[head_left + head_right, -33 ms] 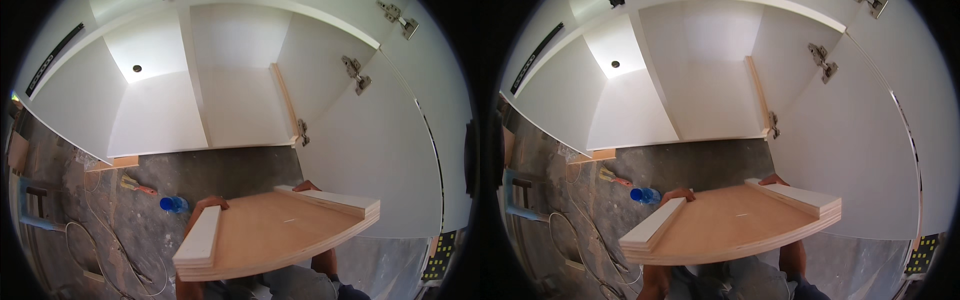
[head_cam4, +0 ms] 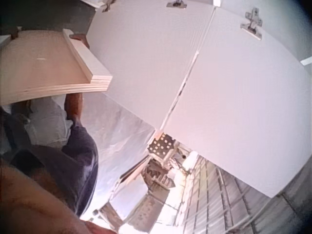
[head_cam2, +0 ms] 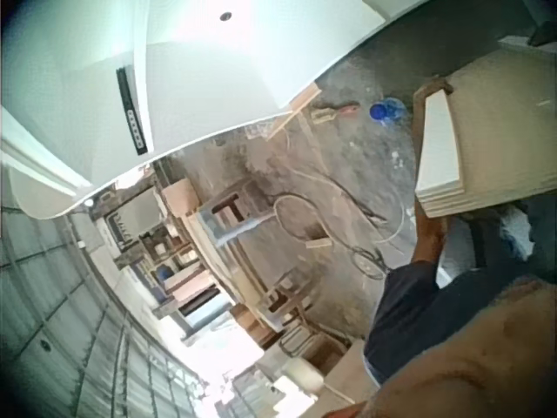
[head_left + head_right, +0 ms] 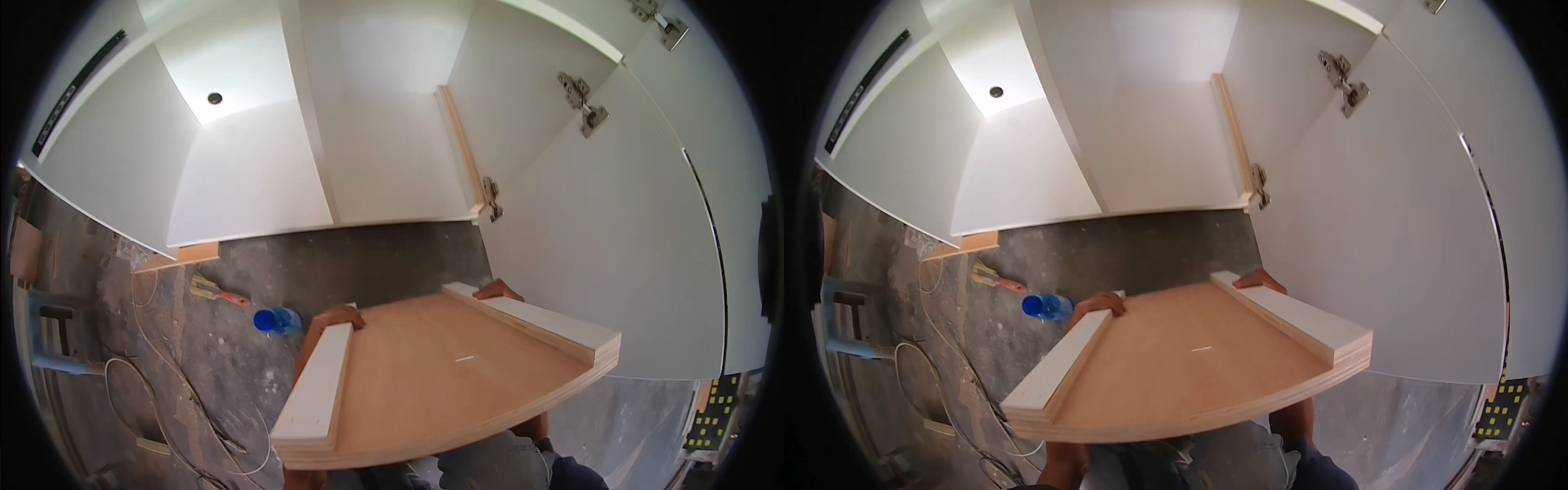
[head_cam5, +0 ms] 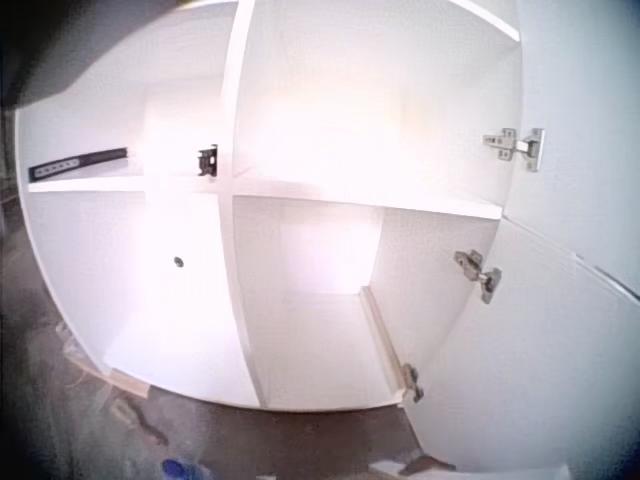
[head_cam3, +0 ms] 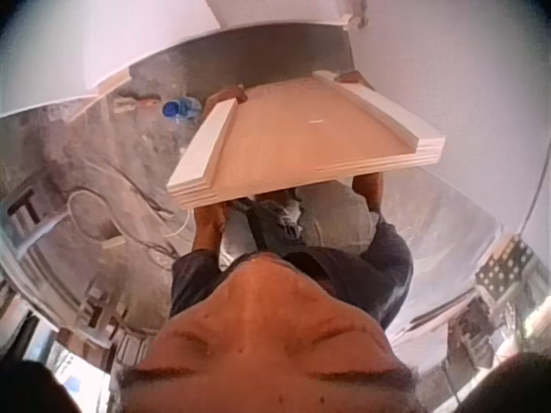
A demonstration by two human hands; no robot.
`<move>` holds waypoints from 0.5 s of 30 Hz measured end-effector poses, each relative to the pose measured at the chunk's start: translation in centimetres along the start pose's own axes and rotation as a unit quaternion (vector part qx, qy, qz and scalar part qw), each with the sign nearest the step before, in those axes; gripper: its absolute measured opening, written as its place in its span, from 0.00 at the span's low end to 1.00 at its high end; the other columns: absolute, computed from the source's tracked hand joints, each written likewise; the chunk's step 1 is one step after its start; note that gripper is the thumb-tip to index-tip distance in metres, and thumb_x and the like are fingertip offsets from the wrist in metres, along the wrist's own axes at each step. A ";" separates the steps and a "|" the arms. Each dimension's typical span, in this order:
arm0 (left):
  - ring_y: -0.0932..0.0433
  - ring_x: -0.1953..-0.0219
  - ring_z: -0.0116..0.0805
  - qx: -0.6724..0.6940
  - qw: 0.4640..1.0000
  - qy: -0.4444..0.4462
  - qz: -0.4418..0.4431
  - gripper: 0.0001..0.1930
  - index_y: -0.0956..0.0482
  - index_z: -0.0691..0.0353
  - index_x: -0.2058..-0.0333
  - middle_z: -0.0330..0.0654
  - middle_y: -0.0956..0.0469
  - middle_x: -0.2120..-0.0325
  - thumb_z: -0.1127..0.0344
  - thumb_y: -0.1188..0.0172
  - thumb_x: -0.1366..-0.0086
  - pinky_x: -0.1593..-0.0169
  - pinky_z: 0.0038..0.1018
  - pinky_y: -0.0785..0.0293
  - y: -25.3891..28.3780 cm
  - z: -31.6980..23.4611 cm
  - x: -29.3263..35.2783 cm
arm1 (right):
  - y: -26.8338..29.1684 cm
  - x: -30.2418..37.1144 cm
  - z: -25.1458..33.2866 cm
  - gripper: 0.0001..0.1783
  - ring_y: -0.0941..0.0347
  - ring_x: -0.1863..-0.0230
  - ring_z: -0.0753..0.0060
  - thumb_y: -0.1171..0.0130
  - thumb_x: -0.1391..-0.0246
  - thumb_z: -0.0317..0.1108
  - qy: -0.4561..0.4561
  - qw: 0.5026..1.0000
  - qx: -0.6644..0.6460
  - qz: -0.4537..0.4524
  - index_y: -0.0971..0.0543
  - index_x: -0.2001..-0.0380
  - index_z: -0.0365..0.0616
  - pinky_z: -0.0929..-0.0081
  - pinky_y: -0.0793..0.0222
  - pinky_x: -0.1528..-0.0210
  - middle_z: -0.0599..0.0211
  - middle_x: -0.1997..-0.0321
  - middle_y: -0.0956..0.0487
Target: The person wipes the inside and edges of a white wooden cabinet and its separate panels with a cloth, then uses a scraper to clean the surface.
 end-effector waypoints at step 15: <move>0.22 0.48 0.36 -0.080 0.983 0.163 -0.041 0.32 0.22 0.66 0.47 0.43 0.18 0.54 0.81 0.25 0.54 0.41 0.34 0.28 -2.0 3.7 -1.2 | 3.0 1.4 2.3 0.23 0.19 0.59 0.70 0.27 0.61 0.14 0.065 0.991 0.105 -0.057 0.16 0.57 0.37 0.68 0.22 0.50 0.64 0.59 0.15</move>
Point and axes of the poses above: each hand's wrist, its own x-axis away from the middle knuckle, its own y-axis out of the back of the hand, z = x × y, the point moved 6 cm from there along -x, towards the middle knuckle
